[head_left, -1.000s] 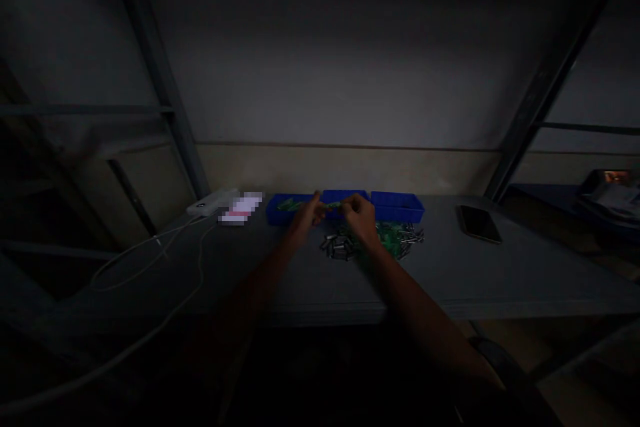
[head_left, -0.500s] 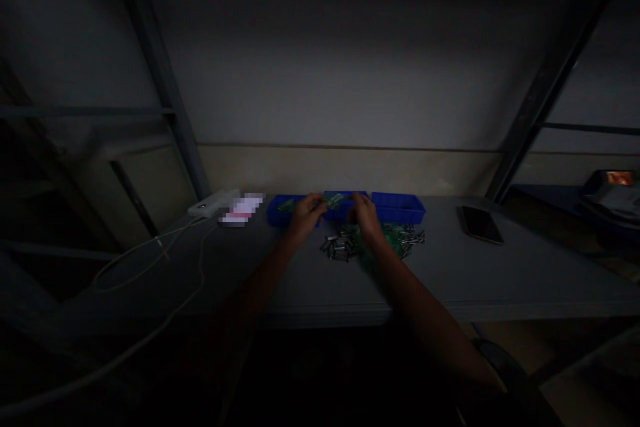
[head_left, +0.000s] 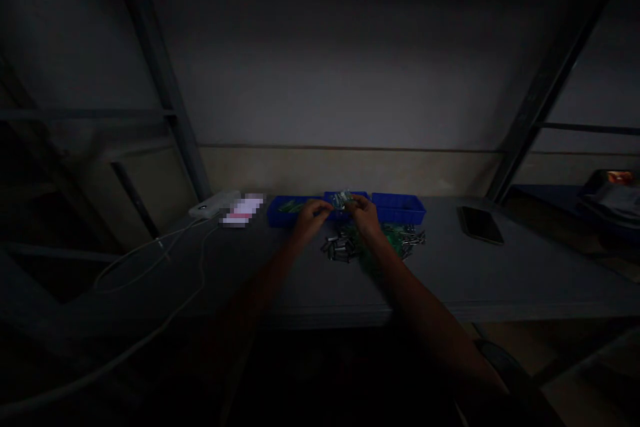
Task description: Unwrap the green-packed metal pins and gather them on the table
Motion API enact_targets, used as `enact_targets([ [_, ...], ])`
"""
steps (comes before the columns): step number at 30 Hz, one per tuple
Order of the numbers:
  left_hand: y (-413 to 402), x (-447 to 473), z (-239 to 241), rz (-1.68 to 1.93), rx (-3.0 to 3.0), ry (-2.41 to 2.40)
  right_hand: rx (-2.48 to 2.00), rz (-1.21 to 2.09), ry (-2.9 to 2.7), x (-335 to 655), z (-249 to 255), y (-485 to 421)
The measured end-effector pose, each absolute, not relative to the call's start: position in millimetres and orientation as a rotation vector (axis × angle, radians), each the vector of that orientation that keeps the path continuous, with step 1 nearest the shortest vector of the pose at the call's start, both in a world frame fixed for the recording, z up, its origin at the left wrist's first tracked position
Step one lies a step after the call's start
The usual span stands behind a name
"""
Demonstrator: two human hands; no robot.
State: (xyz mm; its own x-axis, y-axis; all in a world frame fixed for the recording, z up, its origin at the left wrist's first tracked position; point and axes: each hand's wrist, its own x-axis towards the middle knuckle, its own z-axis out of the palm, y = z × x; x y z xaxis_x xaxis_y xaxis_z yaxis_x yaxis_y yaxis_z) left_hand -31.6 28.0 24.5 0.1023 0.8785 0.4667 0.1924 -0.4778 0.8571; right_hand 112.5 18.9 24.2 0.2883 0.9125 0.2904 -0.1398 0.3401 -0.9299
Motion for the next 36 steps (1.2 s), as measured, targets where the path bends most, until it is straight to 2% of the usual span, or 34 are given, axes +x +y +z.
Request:
enact_targets([
  [8, 29.1, -27.3, 23.9, 1.17, 1.305, 0.985, -0.883, 0.662, -1.255, 111.5, 22.0, 16.9],
  [14, 32.3, -30.4, 19.3, 1.262, 1.485, 1.002, -1.074, 0.535, -1.292, 110.3, 22.9, 12.0],
  [16, 32.0, -31.0, 19.4, 1.315, 1.592, 0.996, -1.157, 0.587, -1.271, 111.8, 26.0, 10.6],
  [21, 28.0, -29.4, 21.3, 1.476, 1.973, 1.083, -1.191, 1.003, -1.162, 113.2, 30.2, 8.3],
  [24, 25.0, -29.1, 21.7, 1.499, 2.174, 1.102, -1.166, 1.136, -1.135, 111.9, 27.5, 8.2],
  [30, 23.6, -31.1, 21.5, 1.503, 2.251, 1.119, -1.137, 1.056, -1.047, 108.5, 27.9, 5.8],
  [36, 27.0, -31.6, 23.0, 1.396, 2.015, 1.155, -1.091, 0.827, -1.151, 111.6, 30.3, 8.8],
])
